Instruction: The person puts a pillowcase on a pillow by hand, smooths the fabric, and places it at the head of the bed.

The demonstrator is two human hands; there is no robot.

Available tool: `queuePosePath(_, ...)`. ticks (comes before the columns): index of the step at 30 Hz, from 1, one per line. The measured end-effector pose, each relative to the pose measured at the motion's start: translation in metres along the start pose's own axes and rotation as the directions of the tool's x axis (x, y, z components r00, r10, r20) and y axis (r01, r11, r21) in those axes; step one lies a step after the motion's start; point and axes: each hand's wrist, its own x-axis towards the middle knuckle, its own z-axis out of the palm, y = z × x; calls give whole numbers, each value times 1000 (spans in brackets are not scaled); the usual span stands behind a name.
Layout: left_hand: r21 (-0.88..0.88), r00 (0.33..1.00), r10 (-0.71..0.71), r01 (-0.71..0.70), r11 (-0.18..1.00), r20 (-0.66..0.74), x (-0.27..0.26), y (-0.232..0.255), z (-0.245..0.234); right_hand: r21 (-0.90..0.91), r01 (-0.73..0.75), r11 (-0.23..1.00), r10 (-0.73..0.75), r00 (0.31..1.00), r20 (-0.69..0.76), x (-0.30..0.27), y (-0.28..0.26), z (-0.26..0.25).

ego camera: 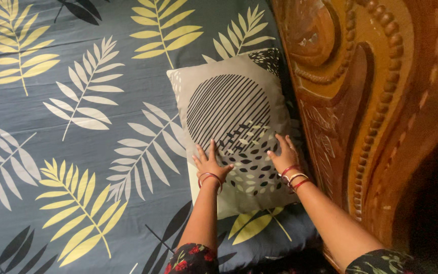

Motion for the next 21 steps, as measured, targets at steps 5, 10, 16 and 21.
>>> queuePosePath(5,44,1000,-4,5,999,-23,-8,4,1,13,74,997,-74,997,-3,-3,-36,-10)
queuePosePath(10,54,994,-14,20,998,-104,-14,8,9,-128,249,960,-241,967,76,-5,-64,-8)
queuePosePath(16,-64,983,-130,122,990,-128,-14,-16,8,-128,206,970,-192,975,112,-16,-63,-19)
queuePosePath(21,-198,976,-186,161,967,-116,-11,-49,17,11,160,987,-160,987,-19,-27,-51,-15)
